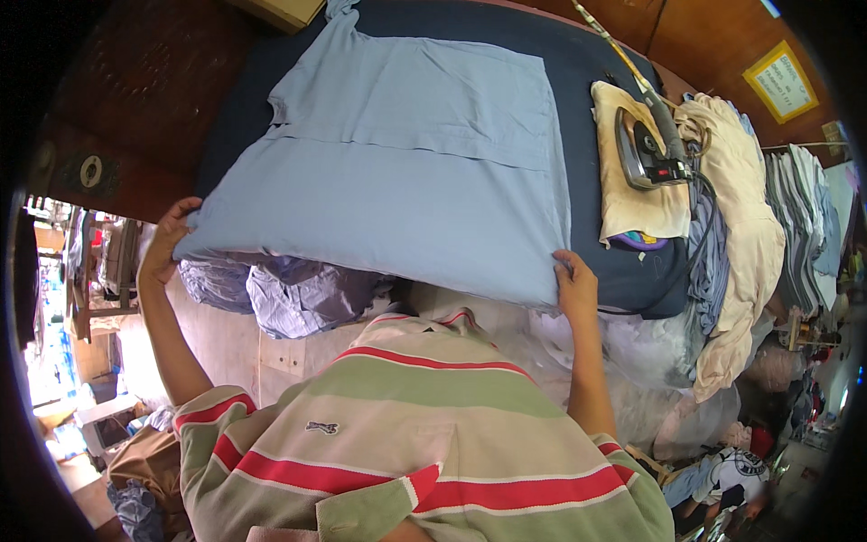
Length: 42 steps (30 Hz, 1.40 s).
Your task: The person irons a blue shirt on a table and then folds it by hand.
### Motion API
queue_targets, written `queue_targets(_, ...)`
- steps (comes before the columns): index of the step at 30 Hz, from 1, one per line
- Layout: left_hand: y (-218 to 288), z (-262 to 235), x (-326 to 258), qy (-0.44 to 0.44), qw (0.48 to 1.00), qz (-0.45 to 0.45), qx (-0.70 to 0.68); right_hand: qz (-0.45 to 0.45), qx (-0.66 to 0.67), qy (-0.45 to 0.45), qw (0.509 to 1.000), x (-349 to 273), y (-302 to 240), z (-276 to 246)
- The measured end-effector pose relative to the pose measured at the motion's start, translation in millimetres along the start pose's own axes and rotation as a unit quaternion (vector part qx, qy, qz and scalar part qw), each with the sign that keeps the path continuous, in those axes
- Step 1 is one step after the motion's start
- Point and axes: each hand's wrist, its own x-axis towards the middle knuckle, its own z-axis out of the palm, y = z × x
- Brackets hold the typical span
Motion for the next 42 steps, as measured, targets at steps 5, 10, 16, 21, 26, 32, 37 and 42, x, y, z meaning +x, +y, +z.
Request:
queue_targets(5, -57, -50, -37, -0.085, 0.971, 0.050, -0.218, 0.085, -0.026, -0.013, 0.996, -8, 2, -8)
queue_targets(10, -124, -32, -23, 0.070, 0.976, 0.122, -0.163, -0.043, -0.142, -0.013, 0.989, -6, 41, -10)
queue_targets(16, -257, 123, -6, 0.383, 0.921, 0.065, -0.006, -0.245, -0.189, 0.113, 0.944, 64, -11, 19)
queue_targets(21, -285, 129, 26, 0.323, 0.943, -0.016, -0.083, -0.089, -0.225, 0.137, 0.960, 181, -24, 58)
queue_targets(26, -265, 119, 24, 0.358, 0.926, 0.079, -0.089, -0.055, -0.269, 0.102, 0.956, 218, -3, 58)
queue_targets(32, -240, 110, 8, 0.385, 0.917, 0.099, -0.022, -0.123, -0.282, 0.086, 0.947, 209, -14, 70)
queue_targets(37, -195, 96, 10, 0.466, 0.835, 0.075, 0.283, -0.074, -0.210, 0.190, 0.956, 244, 29, 22)
queue_targets(42, -151, 75, 55, 0.481, 0.732, 0.202, 0.438, -0.032, -0.265, 0.170, 0.949, 239, 28, 24)
